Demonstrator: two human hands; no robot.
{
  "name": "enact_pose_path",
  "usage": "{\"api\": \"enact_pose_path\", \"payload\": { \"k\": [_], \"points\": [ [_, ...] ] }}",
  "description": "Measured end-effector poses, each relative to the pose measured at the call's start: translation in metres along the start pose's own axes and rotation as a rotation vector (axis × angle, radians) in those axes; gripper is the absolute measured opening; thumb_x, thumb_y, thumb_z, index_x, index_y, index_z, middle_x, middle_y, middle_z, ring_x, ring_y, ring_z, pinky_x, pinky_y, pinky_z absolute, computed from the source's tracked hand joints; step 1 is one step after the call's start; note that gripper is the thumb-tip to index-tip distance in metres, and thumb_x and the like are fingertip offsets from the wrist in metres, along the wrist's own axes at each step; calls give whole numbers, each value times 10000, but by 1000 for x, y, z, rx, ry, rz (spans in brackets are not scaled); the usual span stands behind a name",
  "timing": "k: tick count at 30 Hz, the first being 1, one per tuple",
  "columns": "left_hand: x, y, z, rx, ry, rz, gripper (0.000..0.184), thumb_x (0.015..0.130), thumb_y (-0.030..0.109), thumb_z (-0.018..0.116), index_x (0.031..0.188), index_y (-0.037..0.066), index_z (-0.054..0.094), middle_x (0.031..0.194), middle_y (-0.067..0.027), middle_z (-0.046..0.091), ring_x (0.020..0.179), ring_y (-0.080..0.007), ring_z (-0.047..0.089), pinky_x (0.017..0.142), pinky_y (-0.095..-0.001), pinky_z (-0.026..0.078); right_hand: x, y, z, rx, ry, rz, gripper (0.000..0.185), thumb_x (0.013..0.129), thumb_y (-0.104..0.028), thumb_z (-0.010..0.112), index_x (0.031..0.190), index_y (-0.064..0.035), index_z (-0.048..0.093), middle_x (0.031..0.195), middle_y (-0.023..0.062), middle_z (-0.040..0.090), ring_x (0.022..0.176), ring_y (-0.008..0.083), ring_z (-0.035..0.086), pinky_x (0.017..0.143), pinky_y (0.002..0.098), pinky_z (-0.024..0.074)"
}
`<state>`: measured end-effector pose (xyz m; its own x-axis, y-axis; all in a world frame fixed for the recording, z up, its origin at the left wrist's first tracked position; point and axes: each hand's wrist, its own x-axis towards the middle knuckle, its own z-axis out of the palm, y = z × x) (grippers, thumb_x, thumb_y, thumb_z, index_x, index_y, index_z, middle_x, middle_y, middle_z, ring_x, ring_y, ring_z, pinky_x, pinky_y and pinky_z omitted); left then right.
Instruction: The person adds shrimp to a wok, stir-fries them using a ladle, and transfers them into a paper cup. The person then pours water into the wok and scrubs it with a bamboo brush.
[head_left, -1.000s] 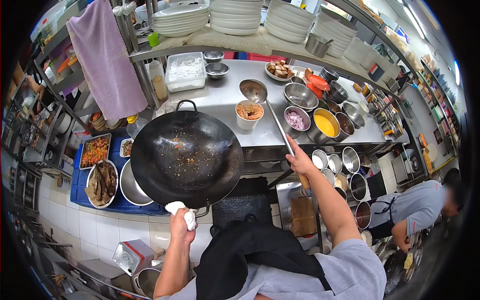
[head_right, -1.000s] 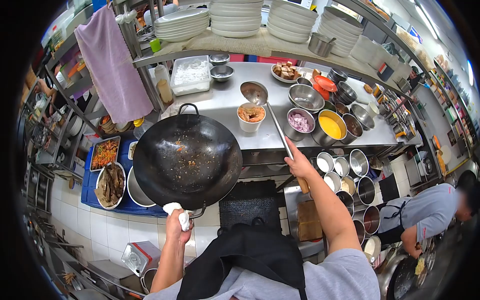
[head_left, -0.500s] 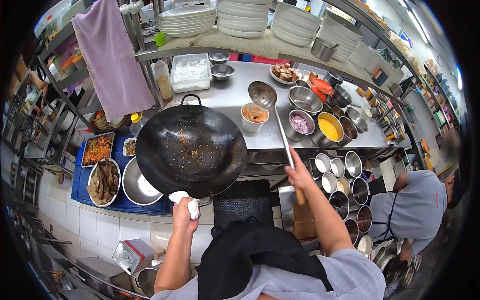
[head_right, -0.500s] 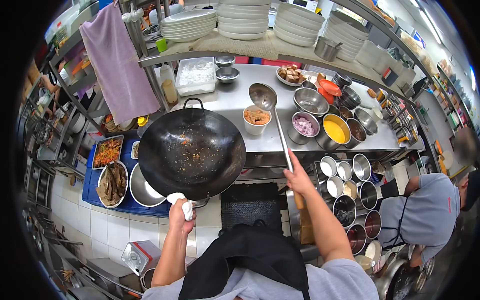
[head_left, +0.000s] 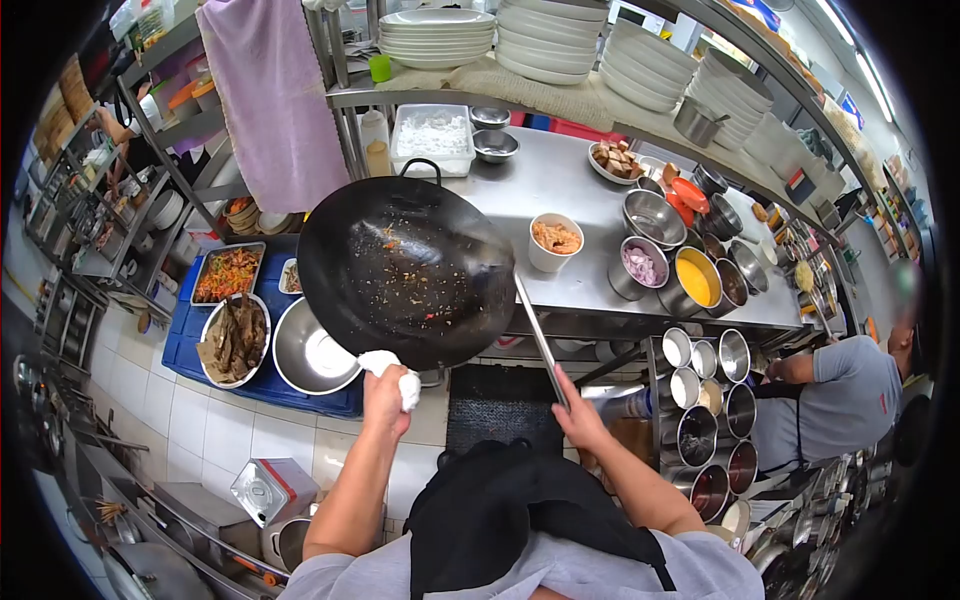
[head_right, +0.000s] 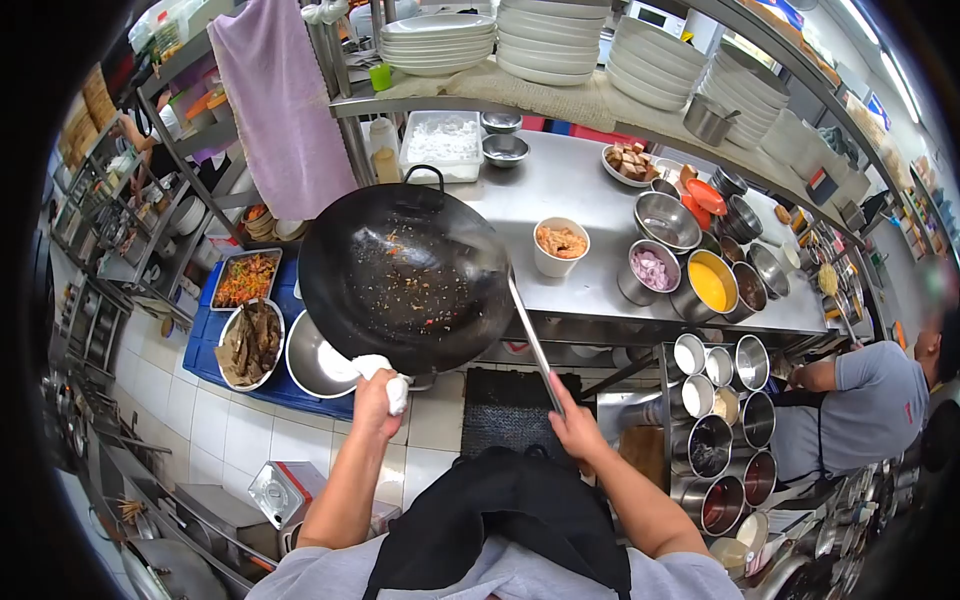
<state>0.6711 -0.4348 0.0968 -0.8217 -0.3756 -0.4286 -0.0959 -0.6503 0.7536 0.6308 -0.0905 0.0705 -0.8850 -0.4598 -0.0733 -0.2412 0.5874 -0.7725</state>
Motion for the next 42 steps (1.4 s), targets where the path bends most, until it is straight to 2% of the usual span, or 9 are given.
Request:
{"api": "enact_pose_path", "payload": {
  "k": [7,13,15,20,25,31,35,39,42],
  "points": [
    [-1,-27,27,52,92,264,204,763,-32,505,919,92,464,750,-18,492,563,-106,505,462,-261,411,122,-96,8,-43,47,140,850,880,-85,566,1528,-273,48,824,303,637,807,493,618,726,518,474],
    [4,-18,14,66,22,205,210,762,-40,498,921,91,455,754,-23,490,527,-110,494,422,-260,390,76,-78,21,-254,-215,-120,785,893,-120,538,1524,-303,108,1053,284,619,879,437,627,738,528,484],
    [3,-7,3,66,-47,89,262,743,-61,500,969,66,462,803,-30,493,632,-120,525,522,-273,444,48,-37,-11,-528,-224,-197,742,887,-142,535,1508,-343,181,992,195,647,830,386,646,718,505,512],
    [9,-4,-5,45,-60,106,217,759,-49,499,920,87,450,747,-19,480,535,-108,489,431,-264,395,37,-7,-78,-757,-112,-23,766,857,-109,532,1495,-386,211,918,144,645,794,356,650,705,492,510],
    [16,-10,15,114,-16,155,278,746,-62,495,980,79,440,797,-29,484,536,-110,490,452,-258,416,121,-59,15,-165,117,212,802,875,-117,530,1523,-284,89,796,316,620,774,467,624,732,530,466],
    [42,4,11,132,-87,111,256,741,-47,513,957,77,456,768,-23,494,543,-115,508,449,-274,421,39,-38,-15,-477,-179,11,801,854,-103,535,1510,-362,155,967,205,660,811,390,653,718,478,511],
    [42,16,16,125,-60,106,181,758,-25,522,890,90,476,717,-8,486,518,-109,503,432,-273,405,26,26,-100,-730,-54,-27,806,807,-66,523,1492,-383,239,847,133,633,765,326,657,687,460,525],
    [41,9,55,139,-17,205,125,796,9,525,784,125,479,635,11,480,467,-90,470,377,-261,345,117,-43,-69,-530,-33,343,780,842,-110,510,1510,-332,175,889,247,660,814,419,646,757,522,492],
    [44,5,75,129,-23,264,128,801,6,521,796,124,472,631,12,464,460,-91,457,378,-258,341,136,-30,-42,-344,-8,112,769,852,-102,491,1516,-289,150,876,275,651,826,447,633,784,536,479]
  ]
}}
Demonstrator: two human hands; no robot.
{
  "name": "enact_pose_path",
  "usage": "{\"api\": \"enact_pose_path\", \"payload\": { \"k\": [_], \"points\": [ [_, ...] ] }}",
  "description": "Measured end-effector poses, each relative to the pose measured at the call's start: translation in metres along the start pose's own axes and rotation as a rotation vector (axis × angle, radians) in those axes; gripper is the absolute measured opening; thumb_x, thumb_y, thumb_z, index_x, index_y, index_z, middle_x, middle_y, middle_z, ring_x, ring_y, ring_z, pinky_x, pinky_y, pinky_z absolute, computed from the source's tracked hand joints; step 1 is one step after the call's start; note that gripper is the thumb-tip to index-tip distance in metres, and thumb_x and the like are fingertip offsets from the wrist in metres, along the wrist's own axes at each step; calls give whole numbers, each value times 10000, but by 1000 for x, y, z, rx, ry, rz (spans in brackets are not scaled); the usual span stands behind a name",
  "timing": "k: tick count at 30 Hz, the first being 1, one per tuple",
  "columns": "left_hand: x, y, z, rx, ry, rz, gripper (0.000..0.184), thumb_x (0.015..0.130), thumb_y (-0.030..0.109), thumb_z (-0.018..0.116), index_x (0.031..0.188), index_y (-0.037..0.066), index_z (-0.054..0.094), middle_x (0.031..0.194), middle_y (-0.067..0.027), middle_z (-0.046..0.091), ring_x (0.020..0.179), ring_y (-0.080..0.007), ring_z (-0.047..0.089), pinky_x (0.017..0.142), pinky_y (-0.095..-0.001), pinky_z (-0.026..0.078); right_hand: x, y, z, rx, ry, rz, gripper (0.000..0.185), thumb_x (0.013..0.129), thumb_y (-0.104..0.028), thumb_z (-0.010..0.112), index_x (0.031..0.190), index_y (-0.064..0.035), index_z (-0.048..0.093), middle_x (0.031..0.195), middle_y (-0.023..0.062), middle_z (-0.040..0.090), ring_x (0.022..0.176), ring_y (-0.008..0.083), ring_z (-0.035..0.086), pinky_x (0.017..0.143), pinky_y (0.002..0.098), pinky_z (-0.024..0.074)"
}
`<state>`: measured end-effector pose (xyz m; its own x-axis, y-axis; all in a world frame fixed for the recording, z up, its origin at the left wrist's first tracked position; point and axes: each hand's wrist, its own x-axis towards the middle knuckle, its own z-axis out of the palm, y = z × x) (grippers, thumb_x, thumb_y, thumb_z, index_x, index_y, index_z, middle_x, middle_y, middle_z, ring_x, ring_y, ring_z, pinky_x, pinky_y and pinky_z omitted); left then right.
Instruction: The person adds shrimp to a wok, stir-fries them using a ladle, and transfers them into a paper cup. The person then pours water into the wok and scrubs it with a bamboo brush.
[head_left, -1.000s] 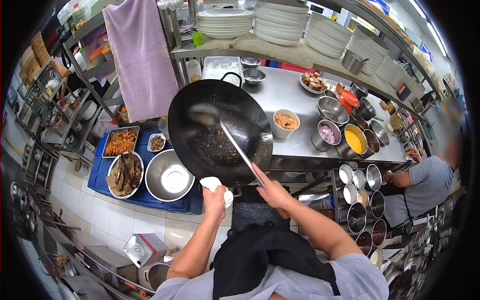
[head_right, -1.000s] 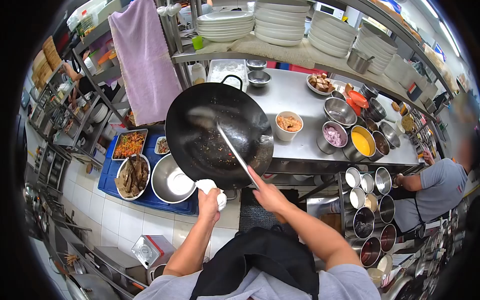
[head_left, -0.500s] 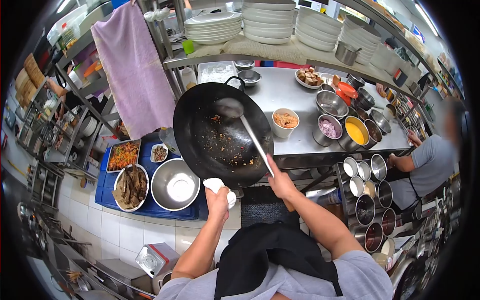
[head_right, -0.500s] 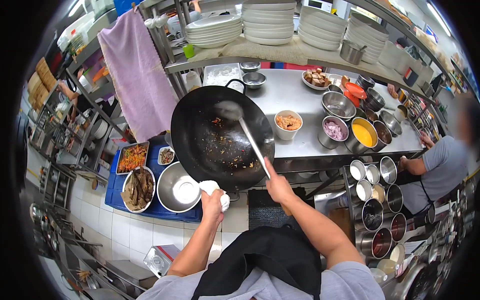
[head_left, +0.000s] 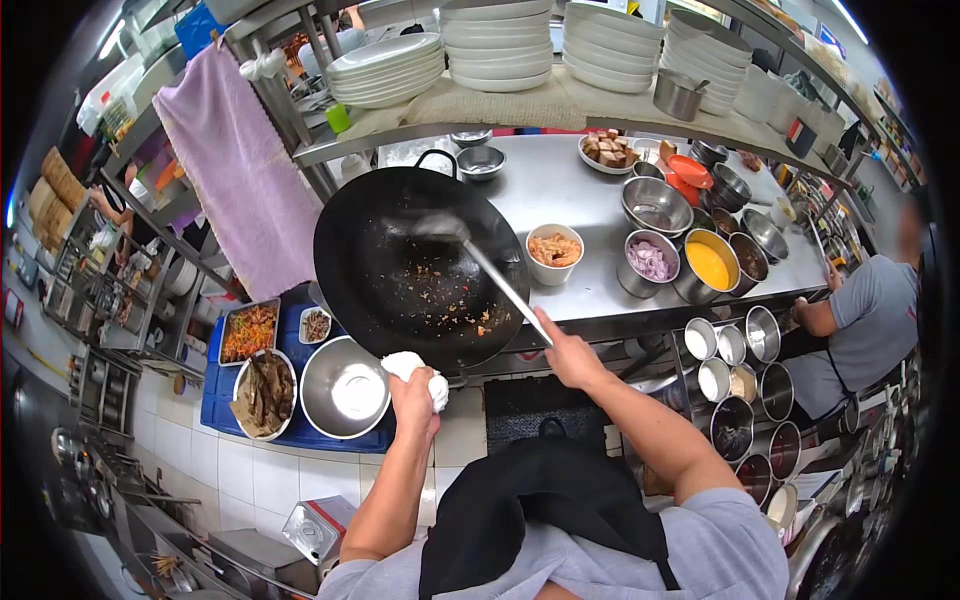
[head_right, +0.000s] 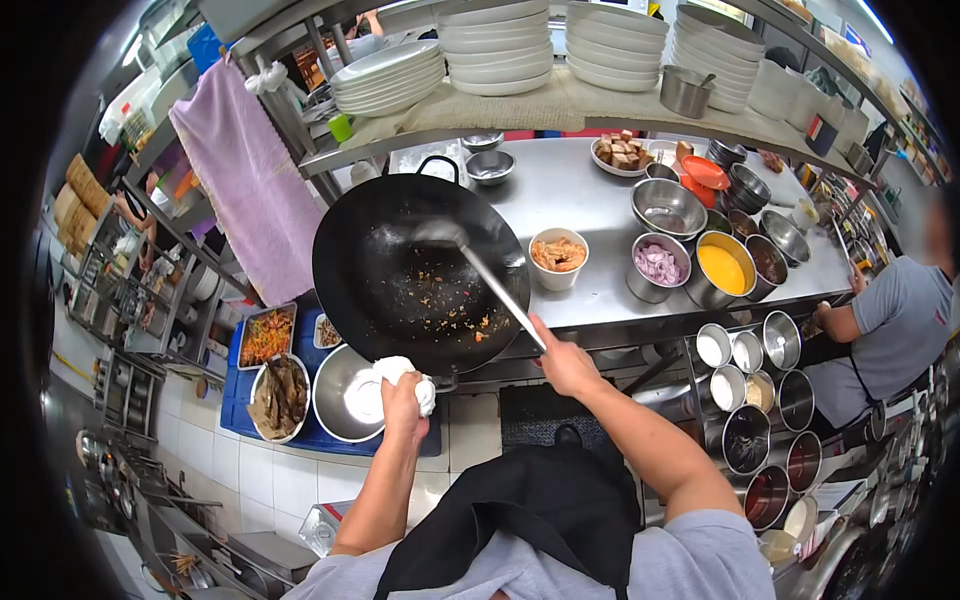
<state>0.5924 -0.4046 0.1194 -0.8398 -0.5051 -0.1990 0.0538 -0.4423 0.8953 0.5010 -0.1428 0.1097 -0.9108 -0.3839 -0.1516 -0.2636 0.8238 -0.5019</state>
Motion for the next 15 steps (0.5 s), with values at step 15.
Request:
{"api": "enact_pose_path", "payload": {
  "k": [15],
  "points": [
    [8,20,68,-102,110,-120,70,814,84,554,828,121,496,612,8,486,440,-126,477,356,-286,367,56,59,-101,-296,64,-196,840,803,-40,553,1506,-341,205,812,145,665,735,348,661,632,471,519]
  ]
}}
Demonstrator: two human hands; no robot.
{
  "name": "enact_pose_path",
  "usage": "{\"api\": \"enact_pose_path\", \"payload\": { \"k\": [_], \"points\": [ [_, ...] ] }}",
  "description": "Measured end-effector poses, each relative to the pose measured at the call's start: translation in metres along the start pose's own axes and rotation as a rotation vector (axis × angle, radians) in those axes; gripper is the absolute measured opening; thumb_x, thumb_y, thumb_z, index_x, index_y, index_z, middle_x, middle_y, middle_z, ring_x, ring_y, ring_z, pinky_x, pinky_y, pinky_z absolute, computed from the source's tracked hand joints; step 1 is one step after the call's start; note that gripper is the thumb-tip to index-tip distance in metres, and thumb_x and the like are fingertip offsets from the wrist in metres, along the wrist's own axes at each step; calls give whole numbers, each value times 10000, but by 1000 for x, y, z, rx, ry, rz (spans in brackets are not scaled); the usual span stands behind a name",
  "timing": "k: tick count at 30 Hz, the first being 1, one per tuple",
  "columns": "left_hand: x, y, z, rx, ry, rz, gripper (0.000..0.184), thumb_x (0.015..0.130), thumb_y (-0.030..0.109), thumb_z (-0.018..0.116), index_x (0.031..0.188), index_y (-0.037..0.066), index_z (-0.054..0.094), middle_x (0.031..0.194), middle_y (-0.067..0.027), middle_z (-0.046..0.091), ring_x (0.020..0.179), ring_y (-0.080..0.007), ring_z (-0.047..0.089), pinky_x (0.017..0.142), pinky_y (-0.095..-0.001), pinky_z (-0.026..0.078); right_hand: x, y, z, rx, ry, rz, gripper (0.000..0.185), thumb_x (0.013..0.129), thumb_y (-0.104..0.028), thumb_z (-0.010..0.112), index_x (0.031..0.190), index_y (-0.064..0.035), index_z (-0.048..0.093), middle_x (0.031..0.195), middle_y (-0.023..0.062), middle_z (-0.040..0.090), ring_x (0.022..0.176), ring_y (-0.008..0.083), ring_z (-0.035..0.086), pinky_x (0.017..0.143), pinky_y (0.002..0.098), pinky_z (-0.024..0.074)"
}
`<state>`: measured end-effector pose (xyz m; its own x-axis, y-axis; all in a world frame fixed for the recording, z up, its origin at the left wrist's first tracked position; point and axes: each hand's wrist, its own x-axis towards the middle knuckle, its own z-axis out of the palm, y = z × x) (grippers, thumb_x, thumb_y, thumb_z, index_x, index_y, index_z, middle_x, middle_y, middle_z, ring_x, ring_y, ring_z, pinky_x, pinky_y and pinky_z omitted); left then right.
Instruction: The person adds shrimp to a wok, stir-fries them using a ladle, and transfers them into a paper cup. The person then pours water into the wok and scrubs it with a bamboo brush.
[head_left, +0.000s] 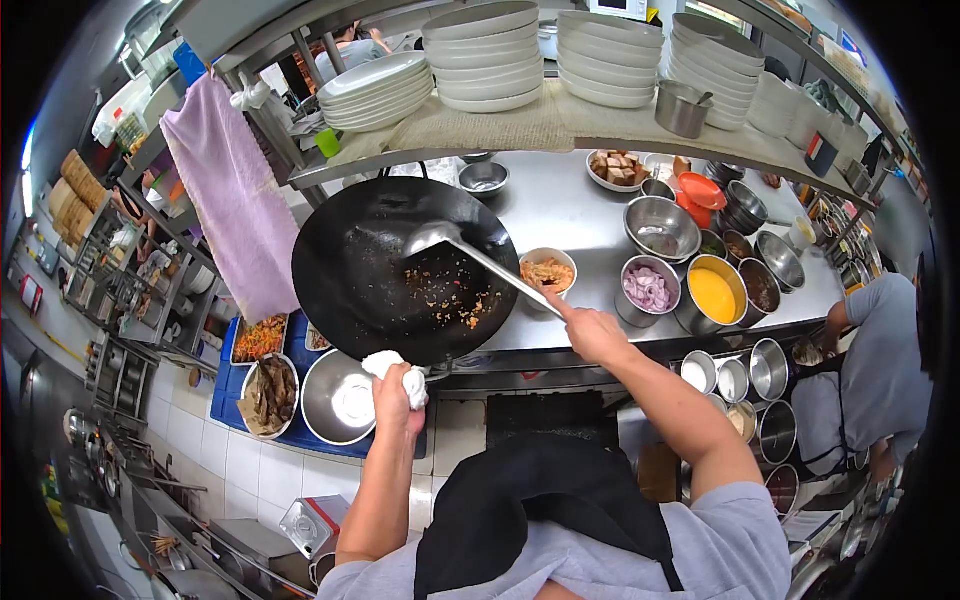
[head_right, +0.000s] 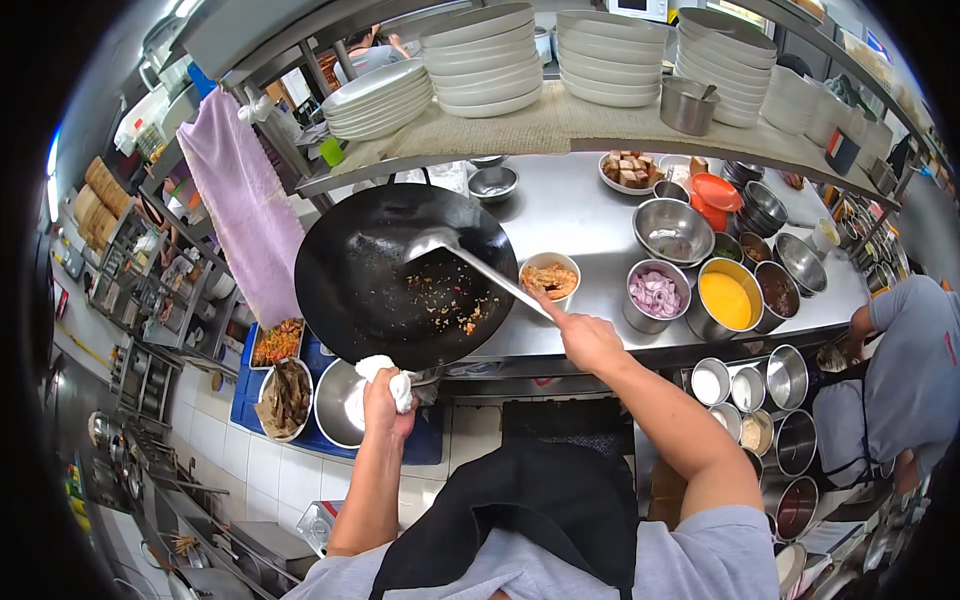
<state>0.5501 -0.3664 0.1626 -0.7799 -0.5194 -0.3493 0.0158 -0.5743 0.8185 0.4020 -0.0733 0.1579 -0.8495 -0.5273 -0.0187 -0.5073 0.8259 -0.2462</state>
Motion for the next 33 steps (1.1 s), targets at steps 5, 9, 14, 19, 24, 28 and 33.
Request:
{"api": "enact_pose_path", "payload": {
  "k": [5,9,14,19,24,28,33],
  "points": [
    [13,1,15,-20,3,-22,66,826,155,565,798,108,529,618,-57,559,445,-167,492,383,-286,364,-43,79,-52,-232,-176,-109,843,829,-42,532,1488,-441,189,884,127,644,777,300,670,708,439,556],
    [16,-1,24,-8,13,-5,83,828,158,565,776,107,526,607,-52,550,439,-161,481,384,-279,358,-47,136,-110,-409,-63,-59,714,896,-52,446,1441,-488,294,955,100,655,778,265,683,708,418,565],
    [21,-9,44,-37,4,-12,59,824,140,559,794,109,519,603,-33,527,440,-155,482,374,-284,354,5,93,-48,-241,97,-44,767,832,-24,449,1476,-407,283,907,163,648,668,324,654,633,463,537],
    [29,-6,50,-51,16,-37,52,812,121,552,807,117,501,601,-15,495,435,-155,477,362,-293,348,-24,114,-44,-197,-34,-23,786,819,6,439,1467,-414,295,861,167,654,691,317,668,631,460,546],
    [34,-14,44,-6,14,1,105,835,169,560,754,113,526,578,-32,533,427,-153,479,368,-281,354,-34,155,-111,-416,-43,-85,802,838,18,423,1455,-471,269,871,134,652,706,297,679,612,426,559],
    [34,-16,48,-3,-10,-26,106,834,171,564,753,114,526,579,-34,534,434,-155,483,371,-278,353,10,123,-64,-285,211,-182,786,849,14,417,1485,-411,236,864,124,649,674,303,663,607,437,547],
    [29,-11,52,-45,9,-27,94,832,167,566,765,113,529,578,-35,533,442,-156,489,376,-275,351,6,86,-33,-189,-84,-21,807,848,-1,426,1502,-402,175,947,177,650,793,315,680,680,463,549]
  ]
}}
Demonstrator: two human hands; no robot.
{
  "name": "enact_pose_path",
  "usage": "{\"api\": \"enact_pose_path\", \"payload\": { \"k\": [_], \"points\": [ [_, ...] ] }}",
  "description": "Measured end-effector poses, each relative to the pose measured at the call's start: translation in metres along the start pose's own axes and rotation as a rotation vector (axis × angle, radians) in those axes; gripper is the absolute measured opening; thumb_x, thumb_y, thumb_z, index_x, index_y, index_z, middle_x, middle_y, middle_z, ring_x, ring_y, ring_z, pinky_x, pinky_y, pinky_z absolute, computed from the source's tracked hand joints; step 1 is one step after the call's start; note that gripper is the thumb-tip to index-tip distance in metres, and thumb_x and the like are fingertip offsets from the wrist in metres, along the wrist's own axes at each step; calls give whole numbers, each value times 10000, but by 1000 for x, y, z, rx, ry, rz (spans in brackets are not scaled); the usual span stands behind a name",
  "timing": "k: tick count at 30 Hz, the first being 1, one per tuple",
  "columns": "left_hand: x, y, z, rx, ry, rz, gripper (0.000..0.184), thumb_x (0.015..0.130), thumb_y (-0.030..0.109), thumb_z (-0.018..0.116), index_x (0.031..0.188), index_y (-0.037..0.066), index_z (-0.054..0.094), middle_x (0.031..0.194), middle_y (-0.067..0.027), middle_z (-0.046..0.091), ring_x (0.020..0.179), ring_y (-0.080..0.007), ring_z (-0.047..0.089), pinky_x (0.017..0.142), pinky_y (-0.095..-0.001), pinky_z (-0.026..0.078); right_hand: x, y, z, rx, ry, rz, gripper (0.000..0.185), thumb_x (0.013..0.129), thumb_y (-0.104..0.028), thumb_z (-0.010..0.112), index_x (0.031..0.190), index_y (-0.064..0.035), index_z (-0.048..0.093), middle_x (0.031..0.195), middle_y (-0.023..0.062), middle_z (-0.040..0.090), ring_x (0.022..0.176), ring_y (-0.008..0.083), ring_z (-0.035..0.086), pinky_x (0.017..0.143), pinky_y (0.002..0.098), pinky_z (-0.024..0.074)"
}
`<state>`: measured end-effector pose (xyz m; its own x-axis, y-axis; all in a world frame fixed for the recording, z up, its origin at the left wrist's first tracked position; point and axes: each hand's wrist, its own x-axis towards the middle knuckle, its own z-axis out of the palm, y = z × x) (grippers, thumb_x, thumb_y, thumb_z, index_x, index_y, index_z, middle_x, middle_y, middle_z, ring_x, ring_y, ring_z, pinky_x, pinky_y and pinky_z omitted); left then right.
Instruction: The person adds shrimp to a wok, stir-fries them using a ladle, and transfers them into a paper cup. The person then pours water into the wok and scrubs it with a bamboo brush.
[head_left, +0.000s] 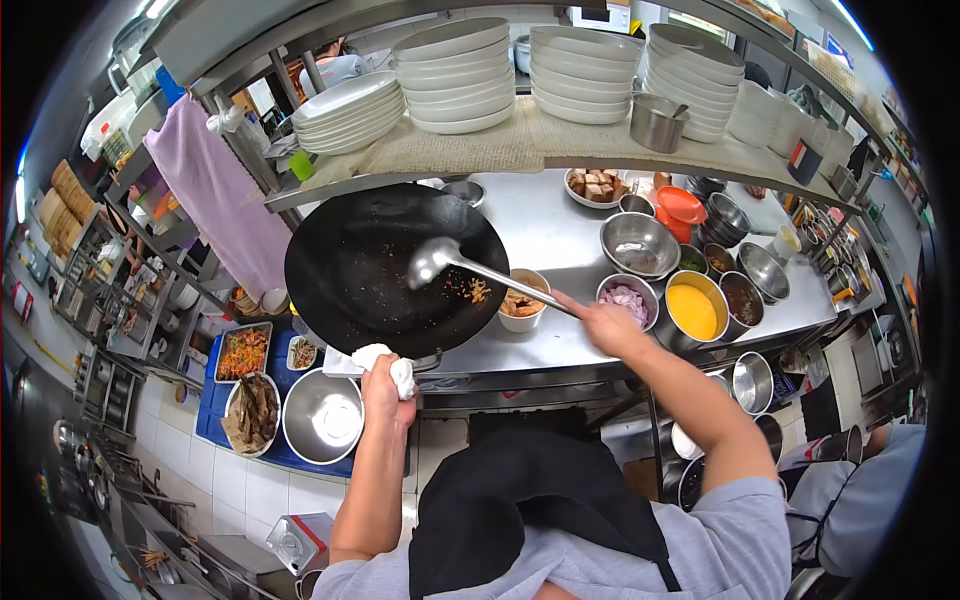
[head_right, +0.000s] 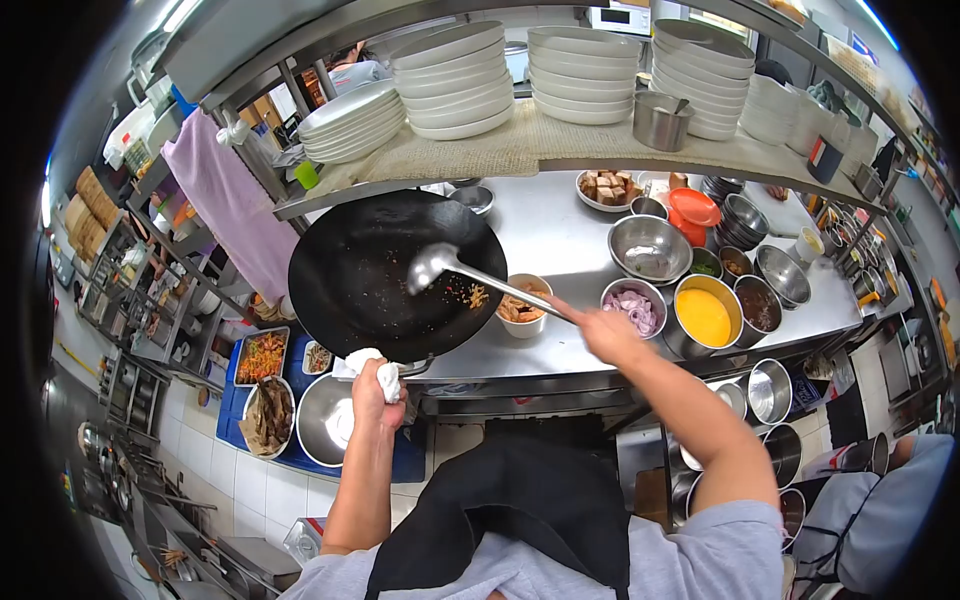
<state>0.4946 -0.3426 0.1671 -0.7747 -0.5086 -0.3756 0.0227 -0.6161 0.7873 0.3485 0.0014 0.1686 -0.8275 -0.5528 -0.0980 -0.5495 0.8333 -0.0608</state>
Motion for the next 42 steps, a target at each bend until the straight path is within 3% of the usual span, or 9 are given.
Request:
{"api": "enact_pose_path", "payload": {
  "k": [4,7,16,21,23,26,33,37,42],
  "points": [
    [11,3,-12,-12,-27,-13,44,820,111,548,823,115,504,621,-12,497,448,-141,474,362,-299,353,-60,87,-8,-105,3,31,795,861,-38,468,1405,-580,263,1016,148,645,827,301,685,716,439,565],
    [7,2,-12,23,-24,7,48,820,112,551,823,116,504,622,-10,493,452,-141,477,366,-302,360,-68,101,-58,-357,183,-45,751,833,-50,500,1421,-489,341,789,68,615,603,284,643,555,404,550],
    [-2,18,-2,12,-4,-48,64,827,130,559,786,123,510,585,-5,493,435,-143,478,360,-293,355,-3,4,-7,-56,91,67,783,858,-21,443,1475,-450,223,988,144,626,828,318,678,718,468,563],
    [12,22,-11,-10,-17,-23,93,835,135,559,763,124,501,557,-5,493,404,-142,466,341,-288,346,-44,75,20,-51,1,130,799,880,-1,387,1424,-564,228,1067,157,616,846,345,679,755,482,559],
    [14,21,-11,9,8,-17,73,830,131,562,805,122,495,579,-11,497,403,-145,459,337,-287,343,-58,96,-7,-140,28,102,785,882,-33,443,1425,-559,233,1067,147,610,854,345,678,779,474,560],
    [20,13,-8,30,46,8,67,821,119,563,814,121,496,588,-10,498,406,-146,462,336,-290,342,-58,125,-54,-397,230,-102,742,872,-83,489,1432,-518,273,825,80,618,590,262,651,507,394,536],
    [30,2,-4,142,62,80,104,835,157,555,745,117,523,562,-14,511,404,-150,479,354,-280,352,-73,95,-158,-579,84,-53,720,871,-93,490,1459,-454,280,746,70,608,604,232,649,543,382,522],
    [10,2,-12,90,40,25,96,830,168,574,764,120,523,605,-30,540,420,-130,478,359,-251,353,-97,83,-129,-323,32,65,736,841,-62,507,1473,-374,296,832,111,644,691,282,667,595,423,536],
    [-26,18,-33,-24,-20,-241,62,825,147,570,813,111,520,631,-80,556,430,-157,499,351,-259,359,-110,36,50,710,66,155,544,827,-234,658,1315,-121,446,824,175,657,746,320,663,679,451,520]
  ]
}}
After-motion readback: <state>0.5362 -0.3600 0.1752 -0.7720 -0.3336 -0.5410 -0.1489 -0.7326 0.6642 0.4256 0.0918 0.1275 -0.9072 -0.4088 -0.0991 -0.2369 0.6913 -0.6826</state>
